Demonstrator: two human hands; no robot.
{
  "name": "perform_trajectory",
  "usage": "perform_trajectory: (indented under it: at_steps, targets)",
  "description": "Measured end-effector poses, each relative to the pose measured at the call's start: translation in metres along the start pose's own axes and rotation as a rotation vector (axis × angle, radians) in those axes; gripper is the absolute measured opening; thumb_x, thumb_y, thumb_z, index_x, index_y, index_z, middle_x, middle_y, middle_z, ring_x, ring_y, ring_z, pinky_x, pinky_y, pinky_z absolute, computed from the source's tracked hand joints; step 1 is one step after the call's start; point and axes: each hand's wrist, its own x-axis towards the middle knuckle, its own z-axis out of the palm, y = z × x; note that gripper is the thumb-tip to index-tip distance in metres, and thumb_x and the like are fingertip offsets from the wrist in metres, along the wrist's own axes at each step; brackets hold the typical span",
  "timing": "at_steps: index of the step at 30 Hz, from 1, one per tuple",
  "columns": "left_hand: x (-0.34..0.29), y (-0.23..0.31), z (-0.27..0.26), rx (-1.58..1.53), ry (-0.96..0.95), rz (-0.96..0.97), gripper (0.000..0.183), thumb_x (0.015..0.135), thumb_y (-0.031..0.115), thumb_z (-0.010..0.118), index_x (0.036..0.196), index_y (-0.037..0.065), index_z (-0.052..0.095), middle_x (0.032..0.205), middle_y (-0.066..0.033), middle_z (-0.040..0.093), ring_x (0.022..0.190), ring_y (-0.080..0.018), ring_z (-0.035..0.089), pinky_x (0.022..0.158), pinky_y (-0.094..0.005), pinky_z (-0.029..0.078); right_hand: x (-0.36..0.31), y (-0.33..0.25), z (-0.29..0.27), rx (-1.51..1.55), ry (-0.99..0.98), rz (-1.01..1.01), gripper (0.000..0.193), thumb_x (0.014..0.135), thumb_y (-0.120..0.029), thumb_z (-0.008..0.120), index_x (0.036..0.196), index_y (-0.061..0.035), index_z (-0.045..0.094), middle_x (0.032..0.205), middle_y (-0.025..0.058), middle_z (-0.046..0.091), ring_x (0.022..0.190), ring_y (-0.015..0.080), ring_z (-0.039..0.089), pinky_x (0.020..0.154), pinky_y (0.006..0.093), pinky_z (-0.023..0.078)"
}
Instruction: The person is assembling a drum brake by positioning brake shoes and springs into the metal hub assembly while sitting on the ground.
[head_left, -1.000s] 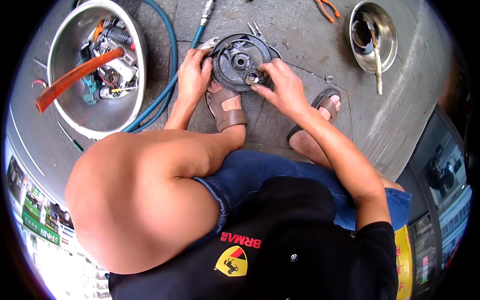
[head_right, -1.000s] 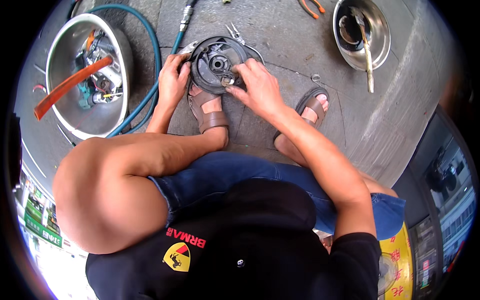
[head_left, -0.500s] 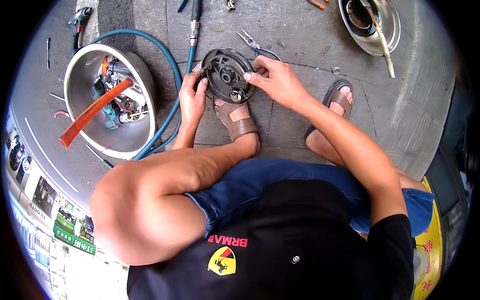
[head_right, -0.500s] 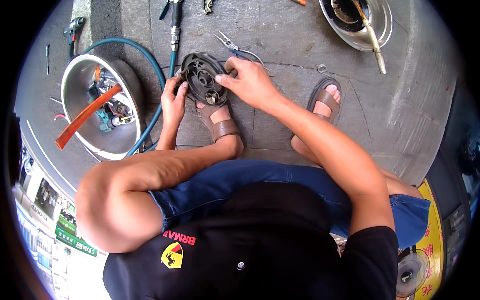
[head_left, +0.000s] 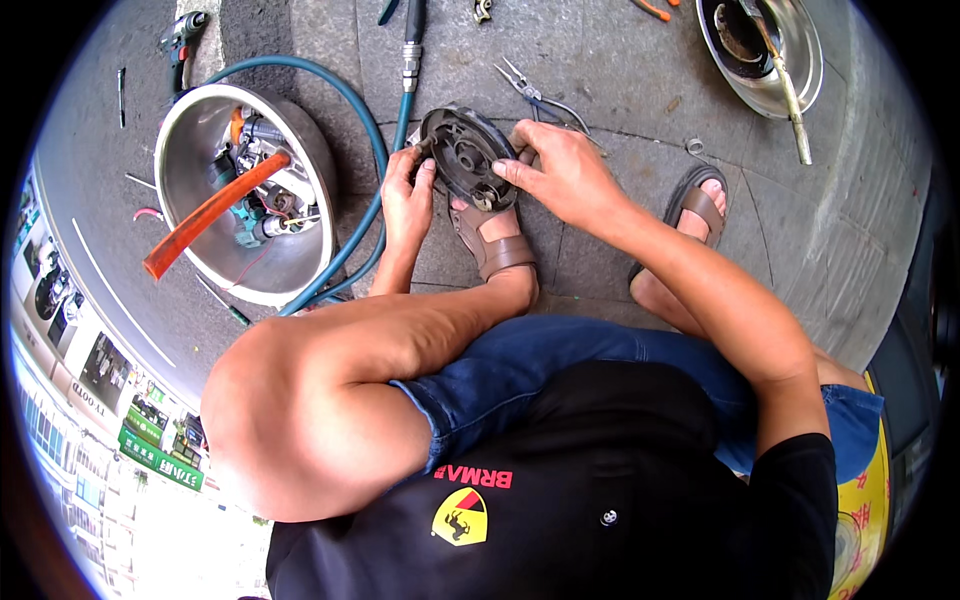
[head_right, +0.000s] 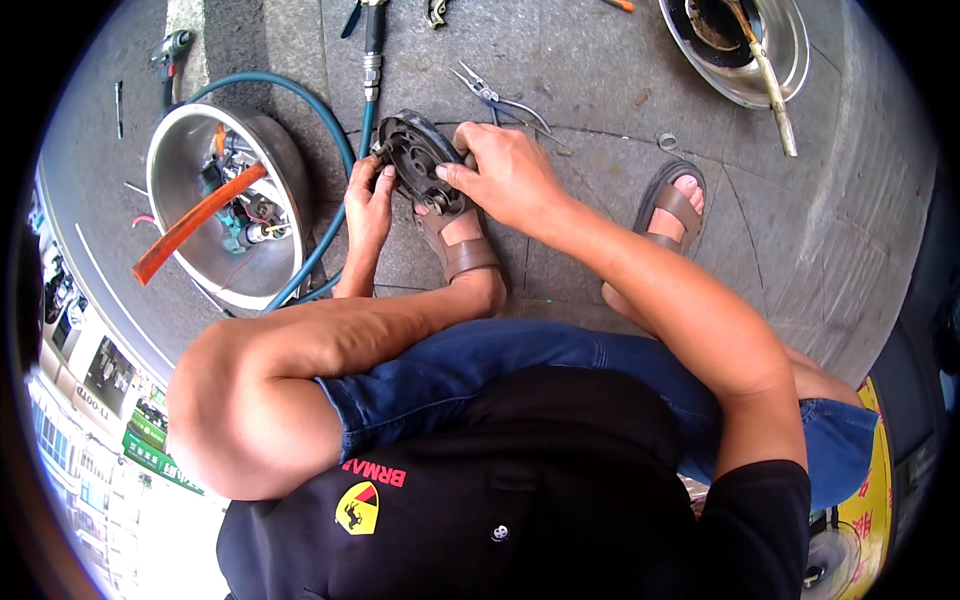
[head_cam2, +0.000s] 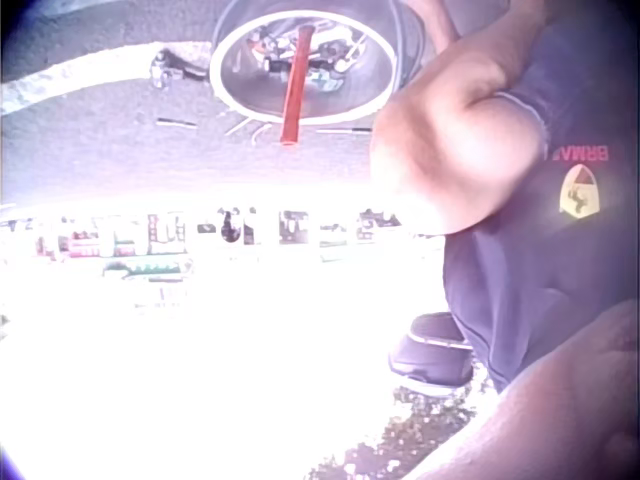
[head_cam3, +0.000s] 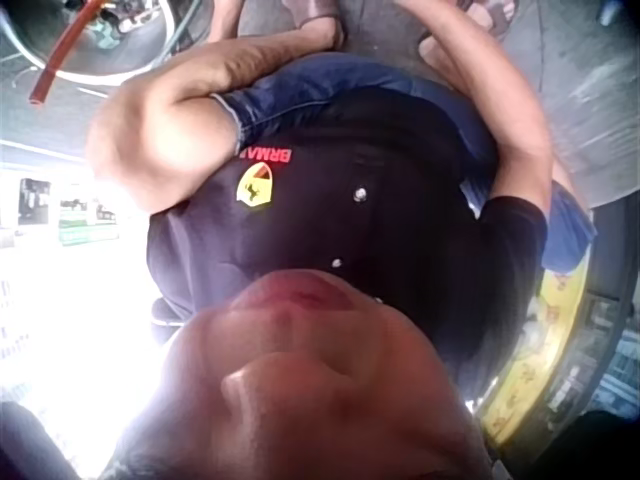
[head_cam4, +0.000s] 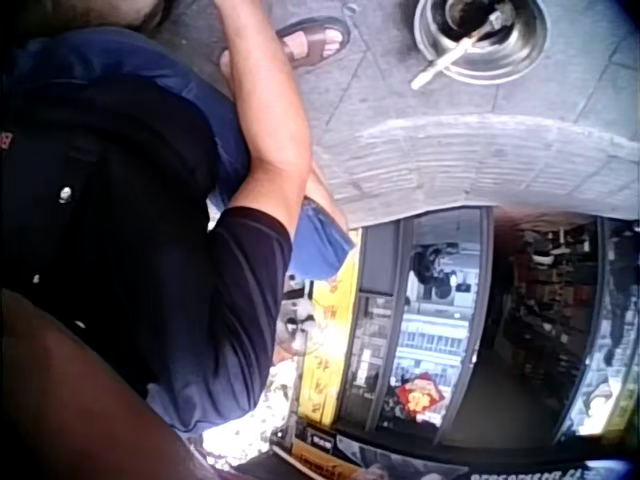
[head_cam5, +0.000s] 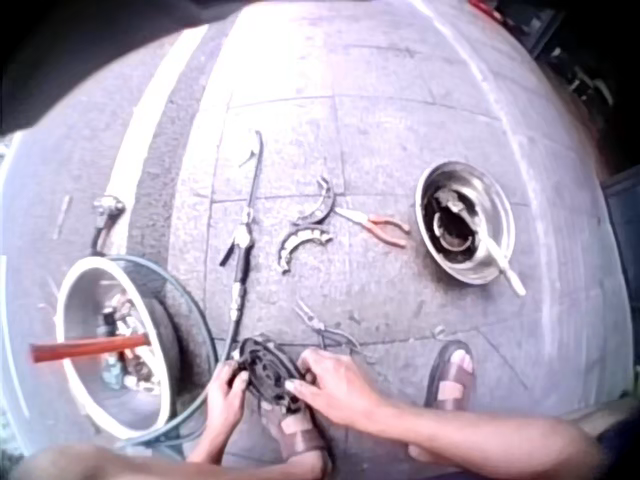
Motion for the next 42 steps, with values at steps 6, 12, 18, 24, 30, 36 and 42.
perform_trajectory:
  at_steps: [6, 12, 18, 24, 30, 36, 42]
  targets:
    - [-0.001, 0.003, -0.001, 0.090, 0.038, 0.079, 0.026, 0.088, 0.008, 0.062, 0.111, -0.004, 0.062, 0.108, -0.0192, 0.062, 0.102, -0.0311, 0.061, 0.090, -0.0359, 0.047, 0.002, 0.014, 0.001, -0.013, 0.034, 0.016, 0.034, 0.082, -0.027, 0.070, 0.093, 0.0032, 0.059, 0.081, 0.0198, 0.063, 0.074, 0.0307, 0.064, 0.068, 0.0407, 0.049]
    - [0.000, 0.013, 0.004, 0.045, 0.026, 0.106, 0.034, 0.085, 0.008, 0.064, 0.117, -0.001, 0.063, 0.107, -0.0150, 0.059, 0.093, -0.0249, 0.059, 0.085, -0.0336, 0.048, 0.009, 0.049, -0.007, -0.012, -0.042, 0.279, 0.037, 0.087, -0.031, 0.068, 0.100, 0.0042, 0.063, 0.087, 0.0186, 0.068, 0.080, 0.0242, 0.066, 0.074, 0.0375, 0.050]
    - [0.001, 0.014, 0.005, 0.011, 0.019, 0.117, 0.034, 0.083, 0.007, 0.064, 0.117, 0.000, 0.063, 0.104, -0.0139, 0.058, 0.086, -0.0227, 0.057, 0.082, -0.0324, 0.047, 0.009, 0.063, -0.004, 0.028, -0.013, 0.305, 0.042, 0.087, -0.032, 0.066, 0.108, 0.0038, 0.064, 0.095, 0.0197, 0.069, 0.090, 0.0284, 0.067, 0.082, 0.0389, 0.050]
    - [-0.003, 0.023, -0.006, -0.050, 0.055, 0.081, 0.034, 0.082, 0.006, 0.064, 0.116, 0.001, 0.064, 0.102, -0.0118, 0.057, 0.084, -0.0199, 0.056, 0.078, -0.0305, 0.047, 0.004, 0.047, -0.005, -0.137, 0.119, 0.113, 0.038, 0.085, -0.027, 0.068, 0.112, -0.0011, 0.061, 0.095, 0.0160, 0.064, 0.089, 0.0308, 0.065, 0.079, 0.0408, 0.050]
    - [-0.001, 0.027, 0.004, -0.143, 0.077, 0.099, 0.034, 0.081, 0.005, 0.065, 0.114, 0.003, 0.064, 0.102, -0.0092, 0.057, 0.081, -0.0175, 0.055, 0.075, -0.0296, 0.047, -0.020, 0.027, -0.013, -0.431, -0.065, -0.185, 0.045, 0.077, -0.023, 0.075, 0.115, -0.0081, 0.057, 0.103, 0.0118, 0.054, 0.100, 0.0328, 0.058, 0.078, 0.0439, 0.050]
    - [-0.002, 0.025, 0.001, -0.161, 0.099, 0.095, 0.033, 0.080, 0.005, 0.064, 0.113, 0.002, 0.064, 0.101, -0.0096, 0.057, 0.082, -0.0181, 0.055, 0.077, -0.0297, 0.047, -0.023, 0.016, 0.002, -0.449, -0.057, -0.182, 0.046, 0.073, -0.018, 0.078, 0.112, -0.0062, 0.056, 0.099, 0.0124, 0.052, 0.096, 0.0334, 0.056, 0.078, 0.0434, 0.049]
    - [0.000, 0.037, -0.001, -0.172, 0.048, 0.097, 0.033, 0.081, 0.005, 0.063, 0.114, 0.002, 0.064, 0.106, -0.0111, 0.055, 0.085, -0.0192, 0.057, 0.075, -0.0296, 0.051, -0.021, 0.018, 0.006, -0.416, -0.056, -0.130, 0.037, 0.076, -0.021, 0.076, 0.104, -0.0067, 0.057, 0.098, 0.0121, 0.052, 0.094, 0.0327, 0.057, 0.076, 0.0442, 0.050]
